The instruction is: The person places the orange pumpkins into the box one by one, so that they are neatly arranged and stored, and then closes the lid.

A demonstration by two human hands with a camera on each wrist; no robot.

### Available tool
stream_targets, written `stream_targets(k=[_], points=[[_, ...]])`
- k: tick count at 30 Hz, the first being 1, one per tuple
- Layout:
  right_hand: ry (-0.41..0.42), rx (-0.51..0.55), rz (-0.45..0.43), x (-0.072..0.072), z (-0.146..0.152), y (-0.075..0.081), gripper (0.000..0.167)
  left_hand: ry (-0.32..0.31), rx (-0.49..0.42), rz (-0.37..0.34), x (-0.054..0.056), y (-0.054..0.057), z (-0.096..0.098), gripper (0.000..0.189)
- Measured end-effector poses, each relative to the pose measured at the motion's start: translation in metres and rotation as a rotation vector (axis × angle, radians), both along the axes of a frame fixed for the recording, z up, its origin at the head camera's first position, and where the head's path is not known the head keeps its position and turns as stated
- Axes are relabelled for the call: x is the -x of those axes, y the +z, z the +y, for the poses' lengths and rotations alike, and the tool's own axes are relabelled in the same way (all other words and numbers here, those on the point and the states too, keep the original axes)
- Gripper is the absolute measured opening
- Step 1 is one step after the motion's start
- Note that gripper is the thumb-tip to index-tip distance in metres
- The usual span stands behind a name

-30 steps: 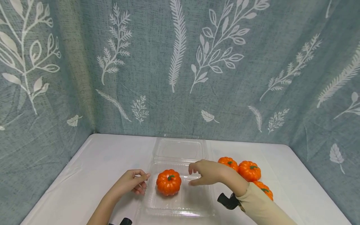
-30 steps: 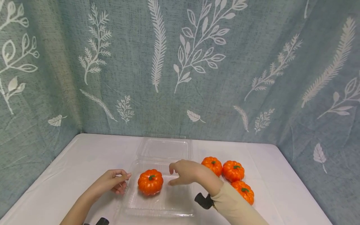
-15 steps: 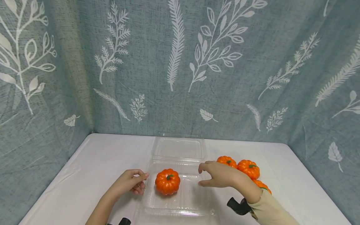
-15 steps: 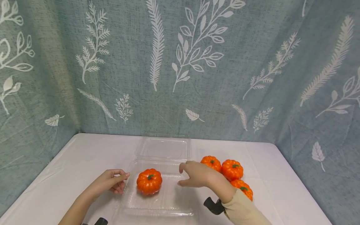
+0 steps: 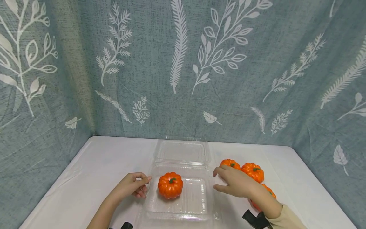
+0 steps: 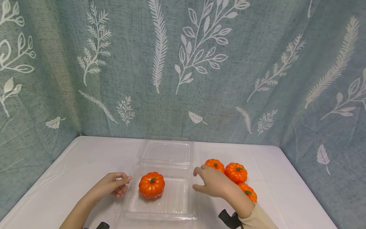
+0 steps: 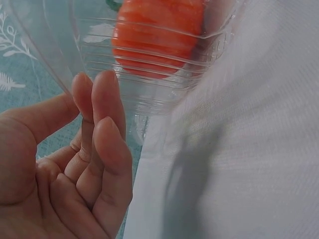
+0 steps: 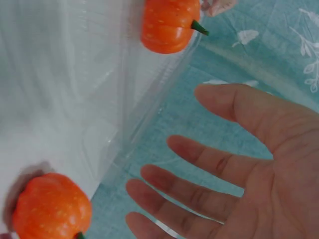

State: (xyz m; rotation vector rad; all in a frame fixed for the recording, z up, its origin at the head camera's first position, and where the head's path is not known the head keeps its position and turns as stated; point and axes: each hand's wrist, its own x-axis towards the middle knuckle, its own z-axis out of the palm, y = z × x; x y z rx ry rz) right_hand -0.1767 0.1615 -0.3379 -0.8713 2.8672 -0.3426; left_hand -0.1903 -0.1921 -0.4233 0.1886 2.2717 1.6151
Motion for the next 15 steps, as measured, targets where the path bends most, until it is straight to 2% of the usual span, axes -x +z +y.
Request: stream_targets(k=[8, 15], points=[[-0.075, -0.015, 0.058, -0.011, 0.015, -0.005, 0.035, -0.027, -0.023, 0.009, 0.004, -0.002, -0.001, 0.032], [-0.201, 0.001, 0.068, -0.022, 0.029, -0.010, 0.040, -0.036, -0.047, 0.006, 0.004, 0.001, -0.002, 0.030]])
